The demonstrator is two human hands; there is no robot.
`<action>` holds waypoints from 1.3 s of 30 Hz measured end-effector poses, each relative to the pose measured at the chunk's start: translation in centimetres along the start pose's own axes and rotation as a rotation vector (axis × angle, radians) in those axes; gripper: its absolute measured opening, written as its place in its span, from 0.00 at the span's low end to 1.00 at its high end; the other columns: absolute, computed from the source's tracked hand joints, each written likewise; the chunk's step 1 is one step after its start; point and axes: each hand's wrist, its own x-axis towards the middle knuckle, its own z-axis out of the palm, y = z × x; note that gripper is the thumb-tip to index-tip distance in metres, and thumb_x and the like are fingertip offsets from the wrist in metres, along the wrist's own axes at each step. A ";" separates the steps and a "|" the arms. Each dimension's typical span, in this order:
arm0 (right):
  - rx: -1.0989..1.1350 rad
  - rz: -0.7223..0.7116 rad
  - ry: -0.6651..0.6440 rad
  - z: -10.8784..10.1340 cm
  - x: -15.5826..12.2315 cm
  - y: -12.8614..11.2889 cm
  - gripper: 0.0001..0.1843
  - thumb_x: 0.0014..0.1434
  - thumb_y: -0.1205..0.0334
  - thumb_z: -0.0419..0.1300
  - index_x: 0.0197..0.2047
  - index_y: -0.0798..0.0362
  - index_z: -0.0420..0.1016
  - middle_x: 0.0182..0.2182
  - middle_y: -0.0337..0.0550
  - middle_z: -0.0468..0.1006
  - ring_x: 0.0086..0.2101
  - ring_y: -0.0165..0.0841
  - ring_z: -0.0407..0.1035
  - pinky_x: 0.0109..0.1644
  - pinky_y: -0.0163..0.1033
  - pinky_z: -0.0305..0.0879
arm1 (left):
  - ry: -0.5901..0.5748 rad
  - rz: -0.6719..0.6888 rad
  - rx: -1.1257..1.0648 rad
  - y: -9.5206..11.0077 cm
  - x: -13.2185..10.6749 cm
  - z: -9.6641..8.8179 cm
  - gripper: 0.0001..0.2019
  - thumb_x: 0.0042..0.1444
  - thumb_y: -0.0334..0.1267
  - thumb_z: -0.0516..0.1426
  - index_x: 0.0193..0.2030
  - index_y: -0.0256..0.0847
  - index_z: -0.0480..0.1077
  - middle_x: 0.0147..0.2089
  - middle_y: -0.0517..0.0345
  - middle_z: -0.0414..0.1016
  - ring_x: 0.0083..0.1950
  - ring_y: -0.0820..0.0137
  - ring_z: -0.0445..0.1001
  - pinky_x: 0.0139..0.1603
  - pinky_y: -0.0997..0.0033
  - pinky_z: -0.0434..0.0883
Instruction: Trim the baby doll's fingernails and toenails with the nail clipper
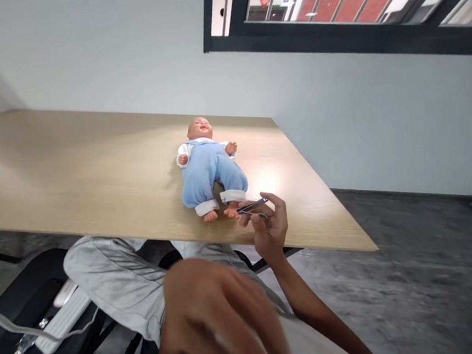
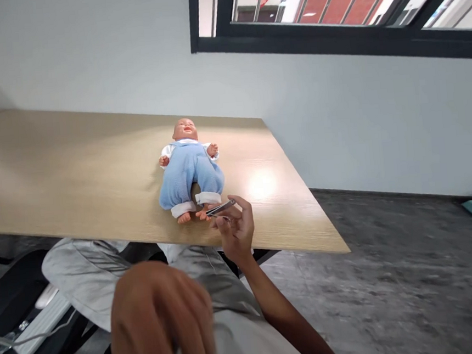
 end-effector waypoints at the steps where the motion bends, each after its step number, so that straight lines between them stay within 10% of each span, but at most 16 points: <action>1: -0.015 -0.005 0.003 0.1 0.0 -0.1 0.20 0.67 0.55 0.62 0.57 0.49 0.61 0.40 0.45 0.81 0.30 0.32 0.76 0.33 0.37 0.74 | 0.106 0.059 -0.006 -0.2 0.5 -1.3 0.20 0.58 0.65 0.55 0.35 0.55 0.79 0.35 0.56 0.78 0.40 0.64 0.80 0.39 0.65 0.76; 5: -0.080 -0.009 -0.014 0.4 0.2 -0.3 0.18 0.68 0.55 0.61 0.56 0.51 0.62 0.40 0.47 0.80 0.42 0.37 0.78 0.44 0.42 0.76 | 0.528 -0.013 0.349 -2.1 2.7 -5.1 0.14 0.55 0.38 0.66 0.48 0.47 0.74 0.46 0.56 0.77 0.50 0.63 0.75 0.53 0.62 0.70; 13: -0.132 -0.043 -0.078 0.4 -0.2 -0.2 0.20 0.69 0.58 0.57 0.61 0.48 0.59 0.42 0.47 0.77 0.41 0.38 0.76 0.44 0.45 0.76 | 0.347 -0.253 0.635 -6.1 4.4 -4.2 0.05 0.58 0.34 0.62 0.41 0.44 0.75 0.41 0.59 0.78 0.43 0.66 0.73 0.52 0.60 0.59; 39: -0.436 -0.232 -0.296 0.1 -0.2 0.3 0.22 0.68 0.63 0.55 0.64 0.48 0.64 0.43 0.47 0.74 0.41 0.37 0.68 0.44 0.42 0.69 | 0.302 -0.209 0.652 -7.2 4.3 -4.3 0.10 0.49 0.24 0.65 0.35 0.44 0.76 0.27 0.68 0.70 0.33 0.72 0.68 0.50 0.60 0.53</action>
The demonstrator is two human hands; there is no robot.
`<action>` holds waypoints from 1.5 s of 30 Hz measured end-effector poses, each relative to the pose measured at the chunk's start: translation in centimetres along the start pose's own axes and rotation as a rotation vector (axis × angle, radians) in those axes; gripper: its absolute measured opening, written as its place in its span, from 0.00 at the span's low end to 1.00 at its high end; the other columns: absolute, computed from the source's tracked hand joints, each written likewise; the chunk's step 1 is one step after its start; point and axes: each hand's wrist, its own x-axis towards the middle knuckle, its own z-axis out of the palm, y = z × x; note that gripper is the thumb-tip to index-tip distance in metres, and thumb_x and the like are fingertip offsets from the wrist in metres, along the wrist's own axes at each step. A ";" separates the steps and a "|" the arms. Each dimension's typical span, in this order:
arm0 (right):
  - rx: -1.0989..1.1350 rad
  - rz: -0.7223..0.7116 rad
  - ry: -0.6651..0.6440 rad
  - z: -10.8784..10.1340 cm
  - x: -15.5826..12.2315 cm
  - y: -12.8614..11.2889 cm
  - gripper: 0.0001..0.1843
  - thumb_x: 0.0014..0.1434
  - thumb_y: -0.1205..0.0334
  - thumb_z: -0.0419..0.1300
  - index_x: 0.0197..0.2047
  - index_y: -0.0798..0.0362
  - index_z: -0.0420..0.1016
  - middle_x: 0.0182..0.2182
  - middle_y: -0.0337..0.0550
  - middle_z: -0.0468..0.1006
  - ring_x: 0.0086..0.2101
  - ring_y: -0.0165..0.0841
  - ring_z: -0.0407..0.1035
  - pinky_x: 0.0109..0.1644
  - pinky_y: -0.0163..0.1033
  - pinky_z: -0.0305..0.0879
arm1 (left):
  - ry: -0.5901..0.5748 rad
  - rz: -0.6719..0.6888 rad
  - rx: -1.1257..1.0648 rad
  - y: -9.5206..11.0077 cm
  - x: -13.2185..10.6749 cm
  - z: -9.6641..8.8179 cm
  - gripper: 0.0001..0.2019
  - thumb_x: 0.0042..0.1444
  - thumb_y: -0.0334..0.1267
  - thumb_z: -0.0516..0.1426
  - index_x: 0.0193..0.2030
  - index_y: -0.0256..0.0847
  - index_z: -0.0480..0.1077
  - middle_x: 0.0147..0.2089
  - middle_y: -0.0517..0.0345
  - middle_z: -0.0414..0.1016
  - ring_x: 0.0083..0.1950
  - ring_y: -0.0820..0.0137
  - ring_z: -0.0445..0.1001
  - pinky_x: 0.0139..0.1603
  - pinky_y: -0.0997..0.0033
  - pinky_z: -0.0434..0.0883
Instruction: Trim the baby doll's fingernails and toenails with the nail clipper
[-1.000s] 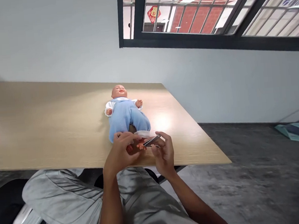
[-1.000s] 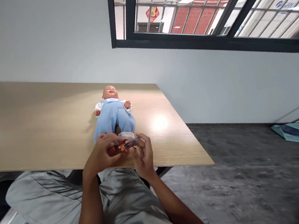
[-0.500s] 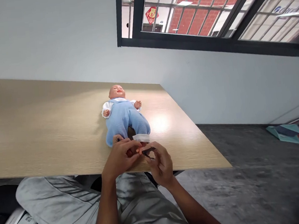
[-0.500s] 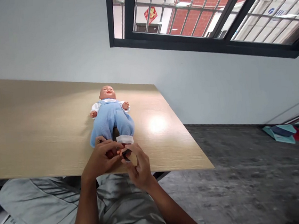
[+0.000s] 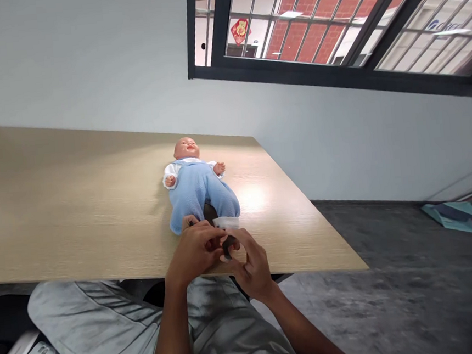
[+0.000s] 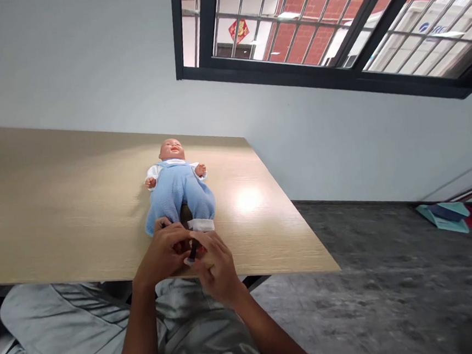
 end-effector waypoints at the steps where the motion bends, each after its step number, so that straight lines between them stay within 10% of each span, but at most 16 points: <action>1: 0.013 0.044 0.022 0.0 -0.2 0.1 0.23 0.67 0.63 0.57 0.64 0.47 0.63 0.43 0.46 0.74 0.40 0.36 0.69 0.43 0.41 0.69 | 0.010 0.006 -0.016 -0.1 -0.1 -0.1 0.10 0.50 0.25 0.65 0.36 0.44 0.76 0.29 0.68 0.71 0.34 0.71 0.69 0.50 0.60 0.54; 7: 0.175 0.210 0.058 0.0 -0.8 0.4 0.26 0.68 0.59 0.58 0.67 0.44 0.57 0.46 0.45 0.76 0.44 0.36 0.72 0.50 0.42 0.71 | 0.102 0.056 0.017 -0.8 -1.1 -1.4 0.14 0.53 0.38 0.68 0.46 0.46 0.74 0.56 0.54 0.70 0.61 0.58 0.65 0.61 0.56 0.60; 13: 0.054 0.267 0.008 -0.1 -0.2 -0.1 0.24 0.68 0.59 0.57 0.66 0.46 0.59 0.43 0.42 0.78 0.43 0.35 0.74 0.48 0.39 0.70 | 0.181 -0.019 0.210 -1.2 -1.6 -1.7 0.29 0.49 0.42 0.69 0.59 0.48 0.70 0.77 0.50 0.34 0.76 0.44 0.35 0.73 0.40 0.44; 18: 0.036 0.214 -0.056 -0.1 0.0 -0.1 0.25 0.67 0.63 0.58 0.65 0.48 0.59 0.44 0.42 0.79 0.44 0.35 0.75 0.49 0.38 0.72 | 0.089 -0.110 0.168 -1.7 -1.7 -1.4 0.36 0.48 0.41 0.69 0.65 0.48 0.65 0.78 0.51 0.21 0.77 0.44 0.29 0.74 0.40 0.47; 45: 0.078 -0.141 -0.132 0.1 0.0 0.1 0.20 0.60 0.75 0.59 0.54 0.50 0.68 0.50 0.48 0.76 0.48 0.38 0.72 0.54 0.48 0.69 | 0.083 -0.138 0.109 -1.6 -1.8 -1.7 0.14 0.52 0.31 0.64 0.45 0.49 0.80 0.77 0.74 0.18 0.78 0.47 0.30 0.77 0.49 0.46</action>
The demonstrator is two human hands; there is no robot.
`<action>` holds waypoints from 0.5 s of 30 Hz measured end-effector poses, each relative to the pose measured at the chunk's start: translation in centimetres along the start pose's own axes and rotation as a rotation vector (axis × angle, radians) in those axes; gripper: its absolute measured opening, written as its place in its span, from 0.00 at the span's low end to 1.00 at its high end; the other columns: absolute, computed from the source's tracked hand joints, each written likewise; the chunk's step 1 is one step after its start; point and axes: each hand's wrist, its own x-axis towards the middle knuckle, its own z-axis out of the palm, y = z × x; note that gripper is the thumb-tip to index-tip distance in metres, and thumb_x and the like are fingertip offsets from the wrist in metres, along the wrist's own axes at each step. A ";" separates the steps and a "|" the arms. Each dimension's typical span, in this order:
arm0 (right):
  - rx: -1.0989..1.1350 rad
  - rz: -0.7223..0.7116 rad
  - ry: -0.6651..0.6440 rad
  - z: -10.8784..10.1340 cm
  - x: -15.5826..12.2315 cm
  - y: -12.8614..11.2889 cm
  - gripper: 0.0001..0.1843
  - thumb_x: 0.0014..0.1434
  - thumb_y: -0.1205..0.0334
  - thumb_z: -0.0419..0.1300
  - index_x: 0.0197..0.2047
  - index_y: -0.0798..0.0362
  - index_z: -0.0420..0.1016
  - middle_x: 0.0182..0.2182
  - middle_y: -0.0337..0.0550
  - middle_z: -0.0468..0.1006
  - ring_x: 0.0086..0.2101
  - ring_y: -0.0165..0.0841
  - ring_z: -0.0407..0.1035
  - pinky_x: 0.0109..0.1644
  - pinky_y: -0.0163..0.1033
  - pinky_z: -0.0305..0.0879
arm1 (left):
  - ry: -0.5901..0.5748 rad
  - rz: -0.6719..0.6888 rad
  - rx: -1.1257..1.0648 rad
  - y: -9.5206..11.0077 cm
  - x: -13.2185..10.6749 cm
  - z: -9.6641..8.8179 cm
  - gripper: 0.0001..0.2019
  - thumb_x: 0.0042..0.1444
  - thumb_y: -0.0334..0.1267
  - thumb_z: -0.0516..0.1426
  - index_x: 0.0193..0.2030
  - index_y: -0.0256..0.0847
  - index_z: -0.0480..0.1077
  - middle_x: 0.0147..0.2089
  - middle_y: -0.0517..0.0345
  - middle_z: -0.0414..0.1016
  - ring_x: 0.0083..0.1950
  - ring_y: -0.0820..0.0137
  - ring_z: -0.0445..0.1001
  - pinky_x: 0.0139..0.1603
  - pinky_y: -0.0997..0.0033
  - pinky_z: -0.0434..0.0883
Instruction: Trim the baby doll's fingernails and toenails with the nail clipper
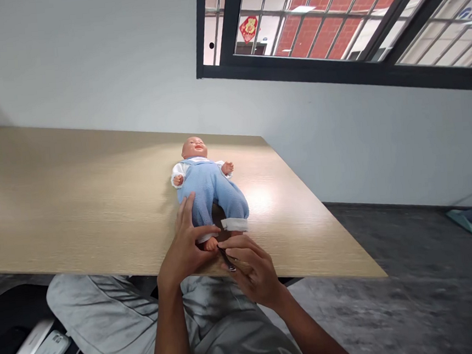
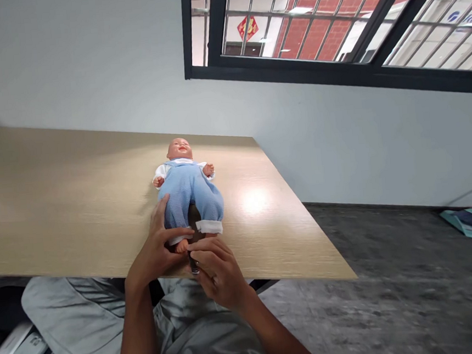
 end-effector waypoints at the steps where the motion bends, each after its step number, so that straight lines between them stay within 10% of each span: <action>1: -0.006 -0.001 -0.001 0.0 0.0 0.0 0.19 0.61 0.75 0.59 0.53 0.50 0.68 0.49 0.48 0.77 0.48 0.38 0.72 0.54 0.49 0.69 | 0.000 0.002 0.000 0.0 0.0 0.0 0.14 0.52 0.31 0.64 0.46 0.49 0.80 0.77 0.74 0.18 0.78 0.47 0.30 0.77 0.49 0.47; 15: -0.269 -0.167 -0.047 0.3 0.3 -0.3 0.18 0.59 0.77 0.55 0.51 0.54 0.71 0.48 0.49 0.79 0.44 0.36 0.74 0.52 0.48 0.69 | -0.012 0.010 -0.011 -0.2 0.0 0.0 0.14 0.53 0.32 0.64 0.45 0.50 0.80 0.77 0.75 0.17 0.78 0.48 0.29 0.76 0.44 0.44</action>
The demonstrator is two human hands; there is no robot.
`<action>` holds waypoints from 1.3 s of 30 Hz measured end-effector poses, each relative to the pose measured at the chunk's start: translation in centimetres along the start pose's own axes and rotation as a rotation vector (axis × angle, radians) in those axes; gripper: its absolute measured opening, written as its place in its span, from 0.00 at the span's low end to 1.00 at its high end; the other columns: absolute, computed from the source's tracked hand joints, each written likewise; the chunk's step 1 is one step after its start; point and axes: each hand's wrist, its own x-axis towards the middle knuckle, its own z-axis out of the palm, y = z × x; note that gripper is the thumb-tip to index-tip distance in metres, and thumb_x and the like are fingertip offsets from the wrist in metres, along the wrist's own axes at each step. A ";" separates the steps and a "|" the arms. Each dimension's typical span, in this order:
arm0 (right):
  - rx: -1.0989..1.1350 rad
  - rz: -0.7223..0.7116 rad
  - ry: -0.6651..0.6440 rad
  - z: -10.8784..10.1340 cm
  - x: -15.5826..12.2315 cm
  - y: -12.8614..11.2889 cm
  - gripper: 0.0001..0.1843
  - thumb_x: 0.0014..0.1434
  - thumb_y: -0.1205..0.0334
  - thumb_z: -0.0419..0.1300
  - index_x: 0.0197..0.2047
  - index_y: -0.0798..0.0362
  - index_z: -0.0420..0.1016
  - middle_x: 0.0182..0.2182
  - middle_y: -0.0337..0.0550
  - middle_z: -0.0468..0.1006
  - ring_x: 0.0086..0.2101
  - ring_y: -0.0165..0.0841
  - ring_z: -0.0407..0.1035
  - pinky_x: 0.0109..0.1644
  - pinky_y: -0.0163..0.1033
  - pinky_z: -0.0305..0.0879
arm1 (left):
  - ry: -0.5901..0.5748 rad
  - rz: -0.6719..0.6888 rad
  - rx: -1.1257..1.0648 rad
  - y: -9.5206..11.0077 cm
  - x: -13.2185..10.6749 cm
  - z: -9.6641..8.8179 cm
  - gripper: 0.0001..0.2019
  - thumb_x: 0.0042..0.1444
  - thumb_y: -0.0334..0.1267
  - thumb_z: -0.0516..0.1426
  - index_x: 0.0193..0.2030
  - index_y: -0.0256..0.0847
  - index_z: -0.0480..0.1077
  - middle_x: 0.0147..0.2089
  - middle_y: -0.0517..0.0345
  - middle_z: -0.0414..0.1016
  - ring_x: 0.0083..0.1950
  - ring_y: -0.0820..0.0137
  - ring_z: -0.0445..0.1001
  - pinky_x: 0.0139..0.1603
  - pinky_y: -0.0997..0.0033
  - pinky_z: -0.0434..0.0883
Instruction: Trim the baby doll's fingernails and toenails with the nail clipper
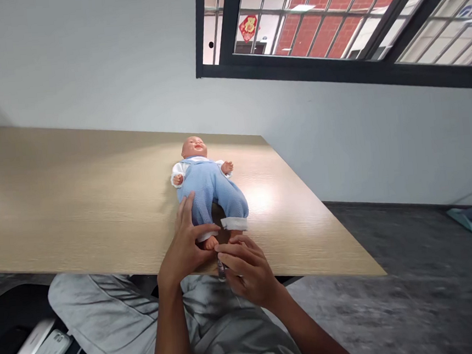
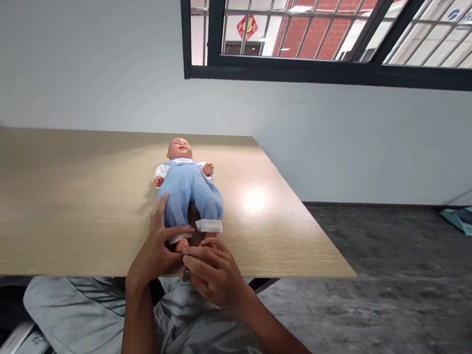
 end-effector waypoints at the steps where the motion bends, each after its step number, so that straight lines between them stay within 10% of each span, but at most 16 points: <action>1: -0.019 -0.008 -0.005 0.0 0.0 0.0 0.17 0.60 0.76 0.55 0.51 0.53 0.71 0.47 0.48 0.79 0.44 0.35 0.74 0.53 0.48 0.69 | 0.001 0.003 0.001 -0.1 0.0 0.0 0.14 0.53 0.32 0.64 0.45 0.51 0.80 0.77 0.76 0.17 0.78 0.48 0.28 0.76 0.43 0.44; 21: 0.098 0.167 0.051 0.2 -0.5 -0.3 0.19 0.58 0.69 0.63 0.53 0.51 0.69 0.43 0.46 0.81 0.42 0.39 0.77 0.53 0.51 0.71 | 0.025 0.012 0.027 0.1 -0.1 0.1 0.15 0.51 0.34 0.66 0.47 0.49 0.80 0.78 0.66 0.32 0.78 0.46 0.32 0.74 0.42 0.55; 39: 0.144 0.179 0.073 -0.2 -0.1 -0.3 0.20 0.60 0.70 0.63 0.55 0.49 0.69 0.47 0.47 0.80 0.43 0.39 0.76 0.52 0.49 0.72 | -0.004 0.001 0.000 0.1 -0.1 -0.1 0.17 0.52 0.32 0.65 0.49 0.49 0.79 0.77 0.71 0.17 0.78 0.46 0.30 0.76 0.46 0.48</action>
